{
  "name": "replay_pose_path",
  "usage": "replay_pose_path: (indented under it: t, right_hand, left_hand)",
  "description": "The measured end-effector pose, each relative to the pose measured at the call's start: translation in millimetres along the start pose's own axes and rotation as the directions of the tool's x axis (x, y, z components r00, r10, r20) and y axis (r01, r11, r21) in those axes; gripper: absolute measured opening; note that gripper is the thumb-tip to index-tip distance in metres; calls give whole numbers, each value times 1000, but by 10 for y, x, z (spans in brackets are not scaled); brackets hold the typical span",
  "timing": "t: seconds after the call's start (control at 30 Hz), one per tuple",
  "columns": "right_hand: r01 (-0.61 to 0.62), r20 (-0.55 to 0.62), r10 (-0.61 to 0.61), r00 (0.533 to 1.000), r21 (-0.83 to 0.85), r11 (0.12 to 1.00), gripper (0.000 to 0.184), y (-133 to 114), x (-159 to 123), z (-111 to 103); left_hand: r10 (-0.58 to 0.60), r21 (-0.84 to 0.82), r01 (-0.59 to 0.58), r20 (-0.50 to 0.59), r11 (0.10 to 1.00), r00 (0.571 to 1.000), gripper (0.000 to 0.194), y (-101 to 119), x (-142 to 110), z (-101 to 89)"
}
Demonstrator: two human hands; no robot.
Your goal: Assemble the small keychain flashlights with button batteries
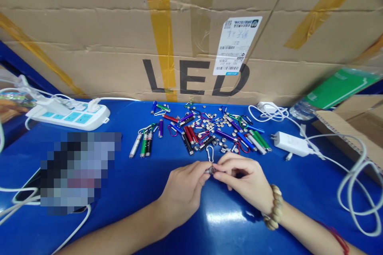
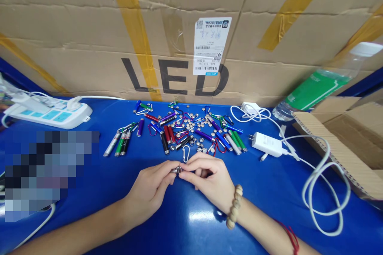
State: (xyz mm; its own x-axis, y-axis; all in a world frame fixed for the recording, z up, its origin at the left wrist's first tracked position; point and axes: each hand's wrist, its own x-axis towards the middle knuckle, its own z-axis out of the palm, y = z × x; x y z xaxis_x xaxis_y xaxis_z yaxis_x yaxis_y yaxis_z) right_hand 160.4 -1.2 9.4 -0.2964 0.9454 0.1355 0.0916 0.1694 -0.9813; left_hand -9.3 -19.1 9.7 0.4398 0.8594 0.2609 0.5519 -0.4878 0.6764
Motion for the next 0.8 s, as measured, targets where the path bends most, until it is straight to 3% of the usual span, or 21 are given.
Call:
replay_pose_path:
  t: [0.27,0.57,0.8]
  right_hand:
    - [-118,95,104,990,158,980,26,11,49,-31]
    - [-61,136,52,989,61,996,30,22,34,-55]
    - [47,79,-37,996,-132,990,38,2,30,-36]
  left_hand:
    - [31,8,-32,78,999,996,21,3,2,-13]
    - [43,9,-44,126,999,991,18,-5,8,-8]
    - [20,13,-22,103,1000,994,18,-12,-1,8]
